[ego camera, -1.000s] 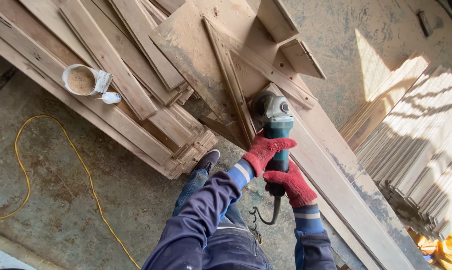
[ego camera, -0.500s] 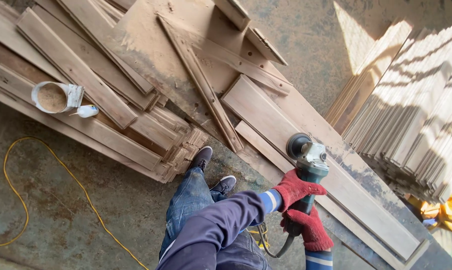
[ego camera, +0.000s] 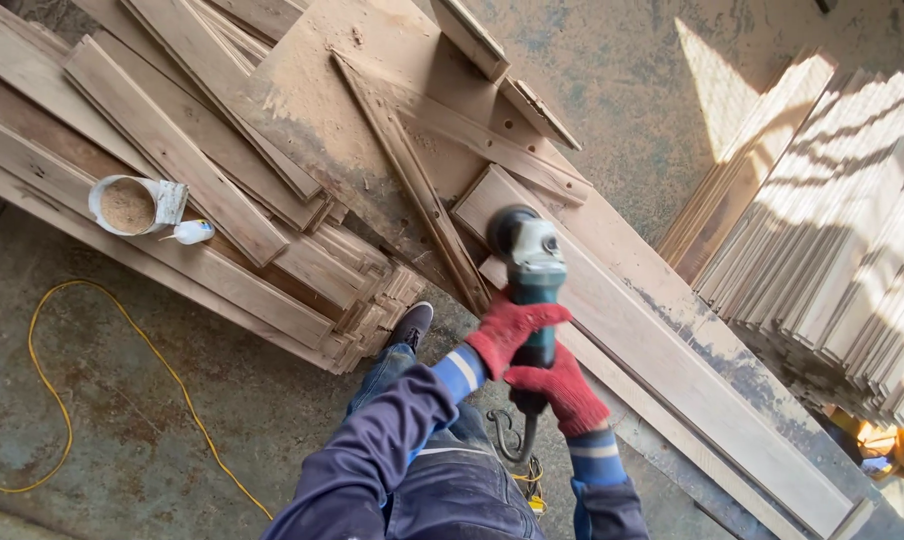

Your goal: The person is using a handheld angle grinder with a sanding disc to smooth long wooden planks on a workbench.

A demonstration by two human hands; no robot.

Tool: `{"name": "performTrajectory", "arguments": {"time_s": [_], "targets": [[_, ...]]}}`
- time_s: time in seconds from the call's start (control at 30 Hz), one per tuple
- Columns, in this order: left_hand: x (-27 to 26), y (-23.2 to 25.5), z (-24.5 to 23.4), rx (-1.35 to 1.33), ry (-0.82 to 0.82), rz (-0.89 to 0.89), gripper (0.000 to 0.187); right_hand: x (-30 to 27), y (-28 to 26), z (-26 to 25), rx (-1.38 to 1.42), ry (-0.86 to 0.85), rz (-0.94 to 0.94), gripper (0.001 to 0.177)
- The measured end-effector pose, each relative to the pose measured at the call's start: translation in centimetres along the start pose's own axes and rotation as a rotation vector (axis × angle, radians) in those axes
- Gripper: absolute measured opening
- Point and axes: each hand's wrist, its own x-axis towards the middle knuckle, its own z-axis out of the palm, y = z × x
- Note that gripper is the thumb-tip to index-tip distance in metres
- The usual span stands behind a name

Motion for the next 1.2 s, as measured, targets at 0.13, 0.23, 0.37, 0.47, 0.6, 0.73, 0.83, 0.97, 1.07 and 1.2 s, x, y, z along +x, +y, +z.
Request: {"name": "performTrajectory", "arguments": {"time_s": [0.13, 0.23, 0.37, 0.47, 0.6, 0.73, 0.83, 0.97, 1.07, 1.2], "targets": [[1.3, 1.3, -2.9, 0.011, 0.131, 0.093, 0.054, 1.5, -2.3, 2.6, -0.101, 0.024, -0.018, 0.049], [0.1, 2.2, -0.4, -0.072, 0.2, 0.002, 0.051, 1.4, -1.5, 2.7, -0.108, 0.193, -0.095, 0.041], [0.3, -2.0, 3.7, -0.005, 0.121, -0.067, 0.059, -2.4, 1.1, -1.2, -0.022, 0.274, -0.059, 0.042], [-0.7, -4.9, 7.6, 0.067, -0.208, -0.188, 0.071, -5.8, 5.8, -6.3, 0.126, 0.209, 0.042, 0.047], [-1.9, -9.2, 12.4, 0.372, -0.309, -0.281, 0.071, -9.4, 12.9, -10.6, 0.331, 0.373, 0.013, 0.031], [-2.4, -10.3, 13.8, 0.512, -0.354, -0.289, 0.077, -10.2, 15.5, -11.5, 0.438, 0.451, -0.011, 0.032], [-1.6, -10.1, 13.3, 0.462, -0.32, -0.286, 0.074, -9.9, 12.6, -10.1, 0.365, 0.386, -0.009, 0.027], [-0.4, -7.3, 11.4, 0.355, -0.283, -0.224, 0.057, -7.6, 8.8, -9.0, 0.309, 0.335, -0.023, 0.038], [0.5, -4.0, 9.5, 0.259, -0.258, -0.226, 0.075, -5.8, 4.7, -7.0, 0.196, 0.251, -0.03, 0.033], [2.5, -2.5, 5.8, 0.114, -0.016, -0.107, 0.065, -2.9, 0.2, -2.5, 0.06, 0.252, -0.04, 0.034]]}}
